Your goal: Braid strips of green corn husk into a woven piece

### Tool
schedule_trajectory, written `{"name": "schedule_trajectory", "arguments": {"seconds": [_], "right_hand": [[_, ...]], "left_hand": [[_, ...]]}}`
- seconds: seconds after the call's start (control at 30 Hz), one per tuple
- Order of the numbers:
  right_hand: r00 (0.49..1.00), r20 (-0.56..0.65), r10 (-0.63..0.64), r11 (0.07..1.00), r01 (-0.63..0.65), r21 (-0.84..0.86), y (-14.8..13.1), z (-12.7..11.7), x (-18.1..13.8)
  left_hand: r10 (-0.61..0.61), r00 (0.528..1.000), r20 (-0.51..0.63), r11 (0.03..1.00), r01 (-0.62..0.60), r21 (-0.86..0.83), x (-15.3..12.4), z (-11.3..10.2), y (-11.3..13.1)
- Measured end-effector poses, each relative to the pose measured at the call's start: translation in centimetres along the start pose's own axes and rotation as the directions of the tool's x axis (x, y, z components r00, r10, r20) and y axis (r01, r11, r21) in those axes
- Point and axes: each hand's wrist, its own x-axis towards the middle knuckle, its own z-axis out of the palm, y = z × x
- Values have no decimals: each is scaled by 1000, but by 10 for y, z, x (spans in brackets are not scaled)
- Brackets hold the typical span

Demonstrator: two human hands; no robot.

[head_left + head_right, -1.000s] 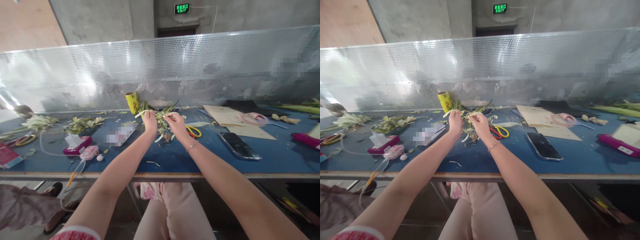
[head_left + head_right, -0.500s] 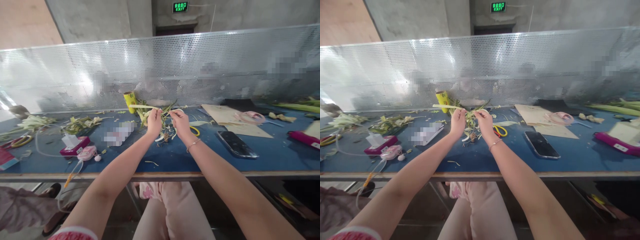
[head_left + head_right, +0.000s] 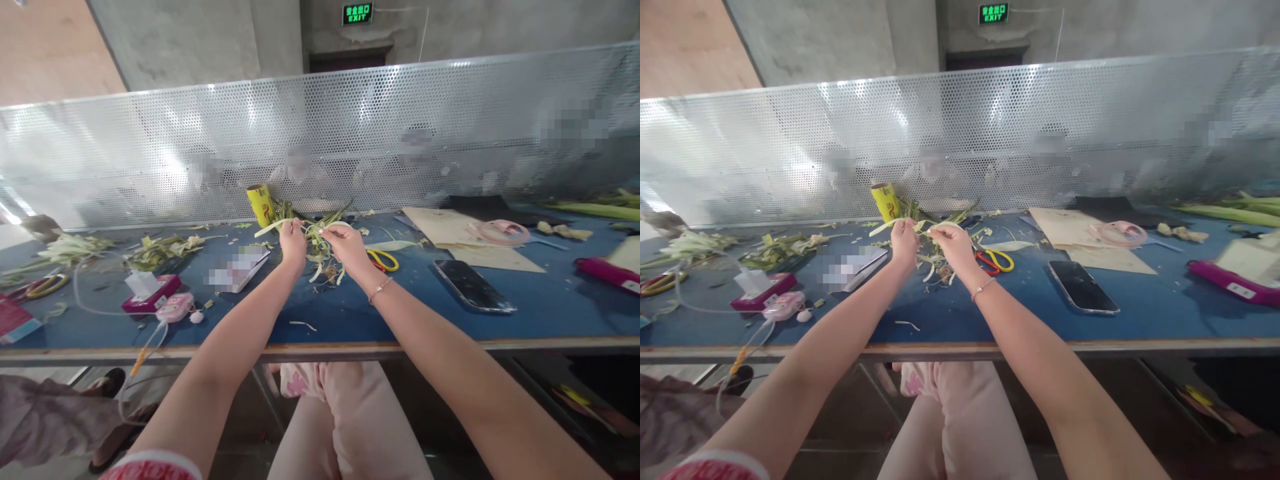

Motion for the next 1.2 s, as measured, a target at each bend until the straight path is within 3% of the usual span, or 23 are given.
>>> {"name": "schedule_trajectory", "arguments": {"seconds": [0.1, 0.33, 0.5, 0.7, 1.0, 1.2], "right_hand": [[1000, -23, -9, 1000, 9, -10, 2, -1, 0], [999, -27, 22, 999, -23, -33, 4, 1, -2], [996, -63, 57, 998, -57, -7, 2, -3, -4], [988, 57, 145, 988, -148, 48, 8, -2, -1], [997, -61, -48, 994, 42, -98, 20, -8, 7], [983, -66, -170, 965, 153, -215, 10, -9, 4]], "left_hand": [[-111, 994, -19, 992, 110, -59, -6, 3, 7], [-143, 986, -84, 984, 132, -123, -7, 3, 8], [-183, 982, 55, 967, 190, -168, -10, 5, 7], [-204, 952, 230, 966, 234, -108, -14, 7, 5], [-217, 916, 338, 960, 263, -97, -19, 10, 9], [-163, 928, 336, 967, 218, -131, -19, 10, 10]]}}
